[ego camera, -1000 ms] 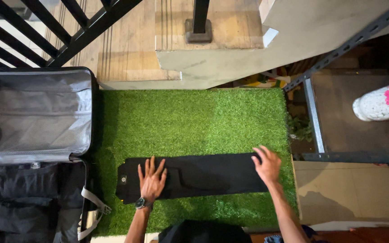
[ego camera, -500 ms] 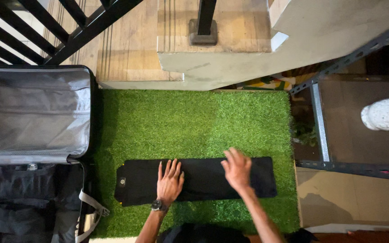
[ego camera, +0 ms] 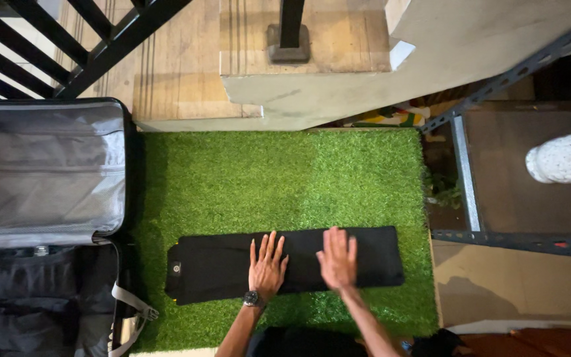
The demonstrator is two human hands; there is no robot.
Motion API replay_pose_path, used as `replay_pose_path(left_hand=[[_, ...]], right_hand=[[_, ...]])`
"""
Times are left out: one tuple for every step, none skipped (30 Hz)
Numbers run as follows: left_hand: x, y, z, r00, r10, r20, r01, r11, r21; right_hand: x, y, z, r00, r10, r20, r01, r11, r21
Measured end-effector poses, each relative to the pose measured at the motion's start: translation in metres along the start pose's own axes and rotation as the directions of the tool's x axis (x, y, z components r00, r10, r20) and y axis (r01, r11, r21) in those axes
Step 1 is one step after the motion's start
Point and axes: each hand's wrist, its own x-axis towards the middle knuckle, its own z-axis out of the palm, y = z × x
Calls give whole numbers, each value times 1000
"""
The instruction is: The person folds a black polo shirt and a black graphic t-shirt on a green mat by hand and then packs them into a suitcase.
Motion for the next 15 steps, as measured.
replay_pose_path(left_hand=[[0, 1, -1, 1000, -8, -2, 8, 1000, -5], [2, 2, -2, 1000, -15, -5, 15, 1000, -11], [3, 3, -2, 1000, -22, -8, 22, 1000, -16], [3, 4, -3, 1000, -23, -11, 23, 1000, -17], [3, 4, -4, 1000, -25, -13, 24, 1000, -18], [3, 4, -6, 1000, -26, -14, 26, 1000, -16], [5, 7, -6, 999, -42, -6, 42, 999, -1], [6, 10, -6, 999, -54, 3, 54, 998, 13], [6, 13, -5, 998, -66, 12, 66, 997, 27], [5, 17, -5, 999, -21, 32, 21, 1000, -21], [2, 20, -5, 998, 25, 50, -22, 997, -70], [-3, 21, -4, 996, 67, 67, -59, 991, -117], [-8, 24, -1, 980, 155, 122, -130, 973, -189], [-14, 28, 3, 955, 245, 169, -196, 945, -261], [-21, 29, 9, 919, 335, 209, -255, 907, -335]], right_hand=[[0, 23, -2, 958, 128, 256, -92, 985, -148], [0, 48, -6, 838, 281, 468, -141, 940, -312], [-8, 70, -12, 922, 273, 276, -225, 955, -193], [-11, 89, -17, 958, 279, 65, -276, 959, -58], [-12, 106, -21, 940, 323, 112, -315, 945, -89], [-12, 119, -24, 916, 368, 157, -352, 928, -120], [-12, 127, -25, 889, 412, 201, -388, 909, -151], [-13, 132, -26, 878, 431, 208, -423, 902, -86], [-12, 137, -26, 867, 449, 216, -456, 890, -21], [-12, 141, -27, 855, 467, 226, -487, 872, 44], [-14, 144, -29, 869, 469, 159, -485, 871, 83], [-16, 143, -30, 879, 468, 94, -476, 871, 122], [-18, 142, -31, 884, 467, 29, -465, 871, 161], [-19, 140, -33, 889, 458, 5, -451, 873, 185], [-22, 135, -35, 893, 450, -19, -436, 875, 208]])
